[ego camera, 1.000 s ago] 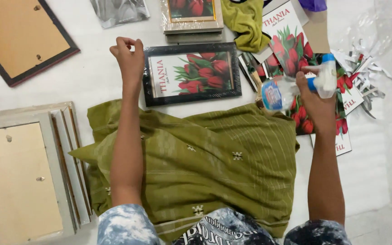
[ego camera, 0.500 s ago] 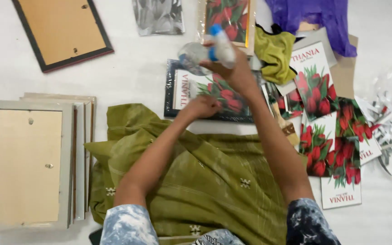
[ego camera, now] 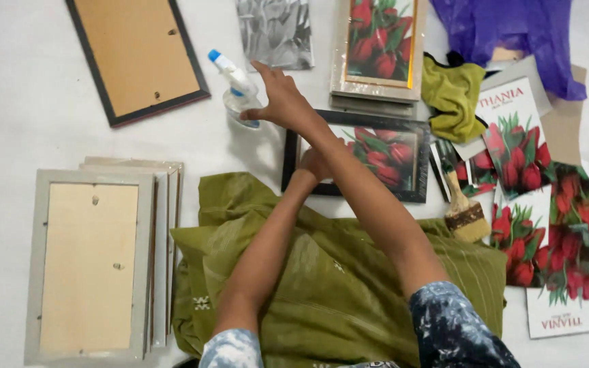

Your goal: Cleaning a picture frame and inserting a floral print

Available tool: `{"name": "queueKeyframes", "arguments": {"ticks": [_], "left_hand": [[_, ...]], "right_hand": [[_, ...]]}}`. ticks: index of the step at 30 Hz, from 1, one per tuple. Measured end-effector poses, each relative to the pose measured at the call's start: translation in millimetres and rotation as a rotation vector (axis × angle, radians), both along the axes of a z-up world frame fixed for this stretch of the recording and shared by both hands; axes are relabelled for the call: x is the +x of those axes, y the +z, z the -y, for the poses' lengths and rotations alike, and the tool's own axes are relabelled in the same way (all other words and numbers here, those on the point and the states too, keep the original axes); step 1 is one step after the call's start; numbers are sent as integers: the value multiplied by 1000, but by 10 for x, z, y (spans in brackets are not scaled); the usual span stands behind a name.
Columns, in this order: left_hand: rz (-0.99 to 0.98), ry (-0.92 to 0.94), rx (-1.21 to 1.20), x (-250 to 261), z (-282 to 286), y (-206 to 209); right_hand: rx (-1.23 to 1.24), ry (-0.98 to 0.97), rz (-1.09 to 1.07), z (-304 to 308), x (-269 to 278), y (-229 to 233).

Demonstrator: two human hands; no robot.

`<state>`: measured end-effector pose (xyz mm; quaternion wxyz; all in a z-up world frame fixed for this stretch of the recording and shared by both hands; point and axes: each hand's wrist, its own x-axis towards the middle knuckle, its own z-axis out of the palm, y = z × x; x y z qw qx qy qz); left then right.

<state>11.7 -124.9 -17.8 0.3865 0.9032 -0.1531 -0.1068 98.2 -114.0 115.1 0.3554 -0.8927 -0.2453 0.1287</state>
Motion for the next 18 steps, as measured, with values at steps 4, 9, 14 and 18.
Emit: {"name": "queueKeyframes", "arguments": {"ticks": [4,9,14,18], "left_hand": [[7,76,53,-76,-38,534],[22,257,89,-102,-212,718],[-36,297,50,56,-286,720],[-46,320,-13,84,-417,868]], "right_hand": [[102,-242,234,965,-195,314],[244,-724,601,2849,-87,-507],[-519,-994,152,3742,89,-643],[-667,-802,155,4047,146,-764]]}}
